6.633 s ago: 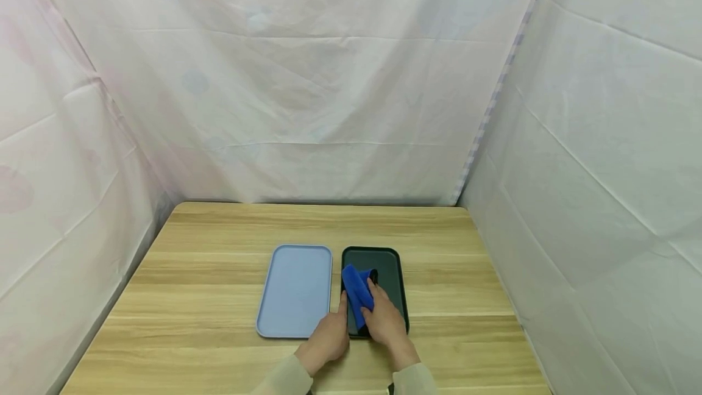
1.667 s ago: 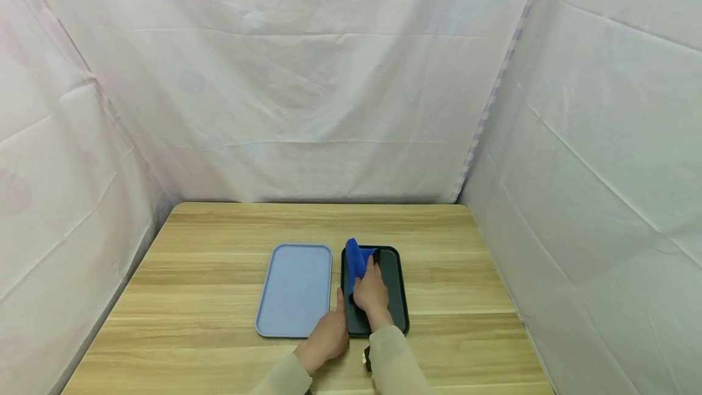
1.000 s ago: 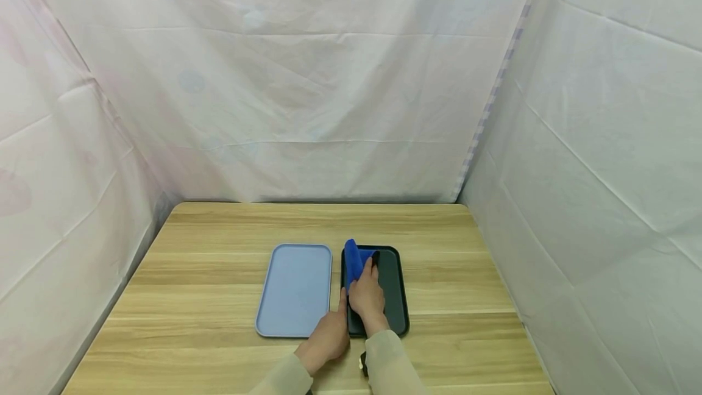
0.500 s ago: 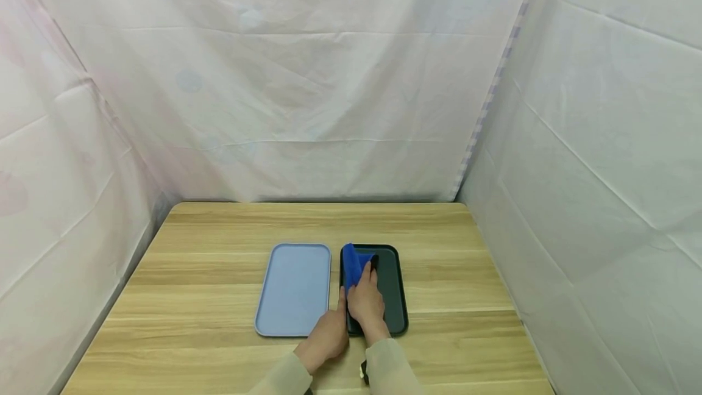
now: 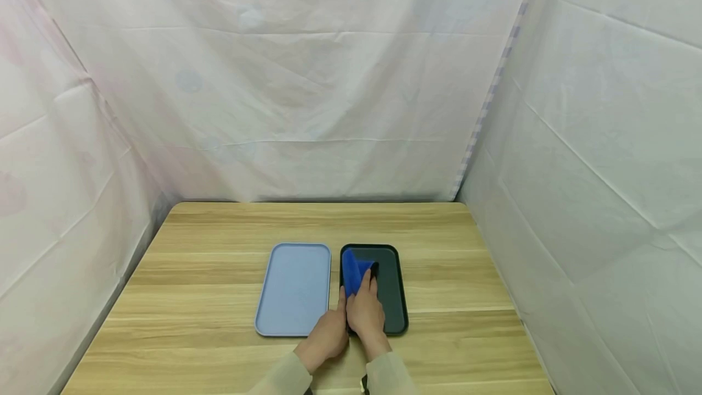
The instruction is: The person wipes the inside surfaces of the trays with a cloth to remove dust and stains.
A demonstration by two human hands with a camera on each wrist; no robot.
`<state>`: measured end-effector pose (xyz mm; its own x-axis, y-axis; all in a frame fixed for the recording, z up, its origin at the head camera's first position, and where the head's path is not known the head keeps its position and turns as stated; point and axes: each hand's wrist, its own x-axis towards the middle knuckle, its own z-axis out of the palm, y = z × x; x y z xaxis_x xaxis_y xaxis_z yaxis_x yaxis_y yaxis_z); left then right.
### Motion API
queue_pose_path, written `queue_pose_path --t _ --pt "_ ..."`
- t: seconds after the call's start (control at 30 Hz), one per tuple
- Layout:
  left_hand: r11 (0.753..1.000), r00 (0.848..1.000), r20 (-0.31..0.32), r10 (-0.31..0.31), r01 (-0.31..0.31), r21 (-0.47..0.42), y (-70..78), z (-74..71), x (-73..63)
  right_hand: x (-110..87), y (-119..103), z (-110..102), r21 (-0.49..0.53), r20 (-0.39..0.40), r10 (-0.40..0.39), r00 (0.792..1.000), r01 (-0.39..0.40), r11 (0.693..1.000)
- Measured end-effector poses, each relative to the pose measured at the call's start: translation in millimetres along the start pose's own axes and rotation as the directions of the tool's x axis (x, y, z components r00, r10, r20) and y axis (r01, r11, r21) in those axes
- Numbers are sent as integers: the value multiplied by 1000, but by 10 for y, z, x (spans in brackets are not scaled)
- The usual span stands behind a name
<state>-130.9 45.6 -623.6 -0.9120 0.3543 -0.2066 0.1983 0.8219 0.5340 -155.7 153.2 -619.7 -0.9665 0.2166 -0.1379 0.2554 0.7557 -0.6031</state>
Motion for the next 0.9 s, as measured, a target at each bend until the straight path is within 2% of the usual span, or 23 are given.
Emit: queue_pose_path --t 0.6,0.9 --pt "999 999 -36 40 -38 34 -3 8 -26 -103 73 20 -5 -25 -2 1000 2 1000" --pt "1000 1000 -20 21 -20 21 1 -8 -16 -165 112 -5 -7 -11 -21 1000 21 1000"
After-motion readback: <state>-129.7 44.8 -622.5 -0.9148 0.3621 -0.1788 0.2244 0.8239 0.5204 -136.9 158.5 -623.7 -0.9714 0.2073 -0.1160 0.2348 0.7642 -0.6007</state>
